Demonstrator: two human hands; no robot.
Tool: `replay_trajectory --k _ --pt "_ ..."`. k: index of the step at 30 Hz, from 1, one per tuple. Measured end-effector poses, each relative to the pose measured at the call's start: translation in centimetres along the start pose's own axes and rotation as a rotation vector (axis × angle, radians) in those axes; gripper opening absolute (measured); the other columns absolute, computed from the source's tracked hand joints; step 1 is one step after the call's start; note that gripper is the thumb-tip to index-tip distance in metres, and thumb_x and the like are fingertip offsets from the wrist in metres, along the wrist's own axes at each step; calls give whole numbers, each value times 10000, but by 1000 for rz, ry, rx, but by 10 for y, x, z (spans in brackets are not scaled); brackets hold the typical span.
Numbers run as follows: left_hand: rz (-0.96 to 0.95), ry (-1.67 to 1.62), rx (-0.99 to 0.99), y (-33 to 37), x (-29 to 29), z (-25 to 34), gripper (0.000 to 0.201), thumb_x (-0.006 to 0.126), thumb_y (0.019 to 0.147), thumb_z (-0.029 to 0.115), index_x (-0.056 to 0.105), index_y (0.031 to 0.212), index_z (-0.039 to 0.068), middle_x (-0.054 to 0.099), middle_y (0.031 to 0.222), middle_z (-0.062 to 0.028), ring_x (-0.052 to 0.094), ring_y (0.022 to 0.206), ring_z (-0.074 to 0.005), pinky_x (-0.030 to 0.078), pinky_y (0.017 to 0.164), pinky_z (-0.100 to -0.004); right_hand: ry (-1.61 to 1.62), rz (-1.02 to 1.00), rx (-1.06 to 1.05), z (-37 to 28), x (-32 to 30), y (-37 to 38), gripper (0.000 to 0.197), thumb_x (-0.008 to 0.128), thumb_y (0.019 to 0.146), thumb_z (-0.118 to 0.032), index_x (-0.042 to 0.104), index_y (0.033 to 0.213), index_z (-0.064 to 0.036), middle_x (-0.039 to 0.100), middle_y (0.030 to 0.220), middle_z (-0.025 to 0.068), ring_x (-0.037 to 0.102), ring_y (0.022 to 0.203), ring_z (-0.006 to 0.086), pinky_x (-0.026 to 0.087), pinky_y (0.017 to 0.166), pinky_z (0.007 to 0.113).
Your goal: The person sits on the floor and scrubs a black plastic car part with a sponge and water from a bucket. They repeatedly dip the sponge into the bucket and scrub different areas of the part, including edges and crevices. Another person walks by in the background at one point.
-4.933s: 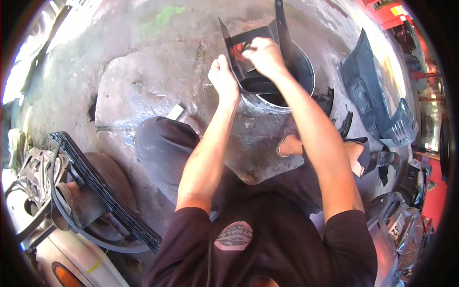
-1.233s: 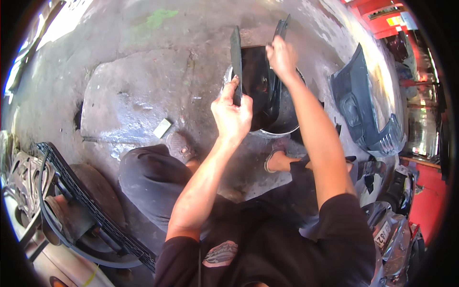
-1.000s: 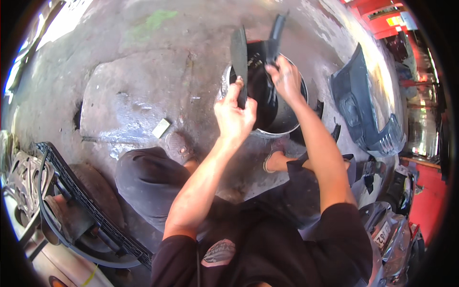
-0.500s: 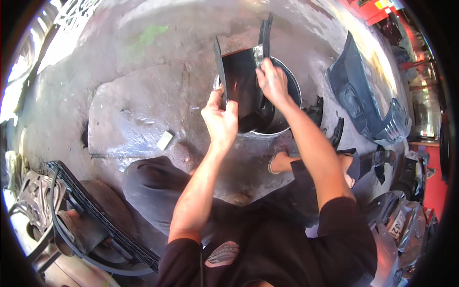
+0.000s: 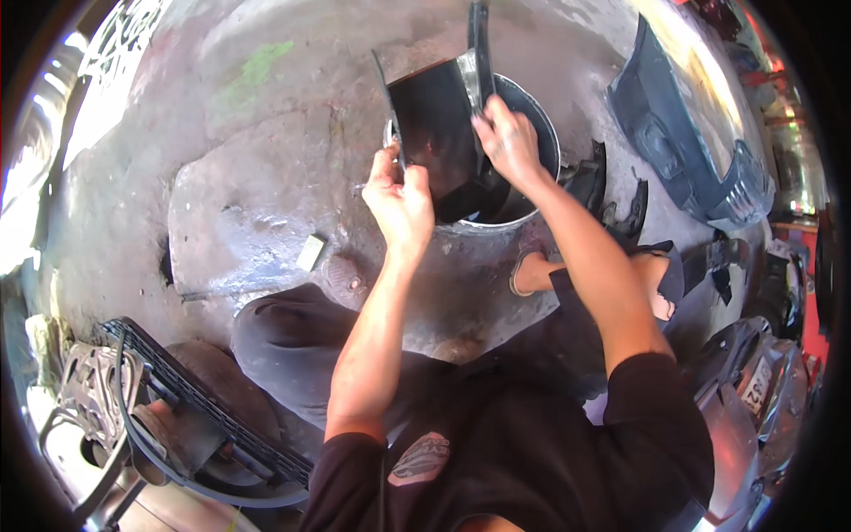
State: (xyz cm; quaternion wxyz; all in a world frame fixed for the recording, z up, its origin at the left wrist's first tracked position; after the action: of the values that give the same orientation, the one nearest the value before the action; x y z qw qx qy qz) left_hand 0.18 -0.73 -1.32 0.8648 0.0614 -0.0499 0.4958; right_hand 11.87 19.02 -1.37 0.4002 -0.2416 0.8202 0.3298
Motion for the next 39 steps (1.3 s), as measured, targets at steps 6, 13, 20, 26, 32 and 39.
replay_trajectory --k 6,13,20,26,32,39 --pt "45 -98 -22 12 -19 -8 303 591 874 23 622 1156 -86 684 773 -39 502 610 -43 392 545 -226 443 184 207 56 21 80 341 807 893 -217 651 1091 12 690 733 82 595 544 165 466 493 339" --pt "113 -181 -135 20 -27 -29 218 611 860 4 675 1063 -39 671 749 -20 532 609 -50 410 566 -214 263 19 169 82 5 -12 245 772 898 -213 661 1006 -24 716 756 137 677 629 275 536 624 416" --pt "-4 -136 -127 29 -27 -23 111 577 864 -1 685 877 -24 656 737 0 523 599 -40 405 547 -215 26 -77 121 46 -21 -5 223 744 879 -153 641 1014 -10 666 733 225 696 770 431 512 674 489" --pt "8 -36 -76 35 -29 -11 77 578 832 11 633 817 -41 565 627 30 451 540 -37 324 476 -247 24 -115 306 55 1 0 230 762 840 -149 668 980 6 672 772 237 696 810 437 528 717 491" --pt "0 -62 -156 42 -32 -26 136 573 848 19 687 848 -56 689 772 -42 575 648 -84 451 590 -250 -37 -254 89 48 -7 32 205 705 820 -161 671 967 -22 710 896 245 693 929 447 545 780 506" --pt "72 -62 11 16 -11 -1 242 535 853 -3 707 992 -101 688 778 -49 559 640 -84 444 593 -252 -153 -381 188 68 8 -27 282 733 828 -208 680 1064 -62 742 1011 200 696 999 433 549 877 504"
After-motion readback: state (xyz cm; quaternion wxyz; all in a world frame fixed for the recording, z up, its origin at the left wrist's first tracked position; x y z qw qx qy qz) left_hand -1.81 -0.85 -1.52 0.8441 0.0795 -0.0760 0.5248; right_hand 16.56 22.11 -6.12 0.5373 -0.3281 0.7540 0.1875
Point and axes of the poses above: each hand's wrist, its own y-axis towards the middle knuckle, its own x-axis out of the palm, z = x × y, the point moved 7 cm from there along y, towards the middle knuckle
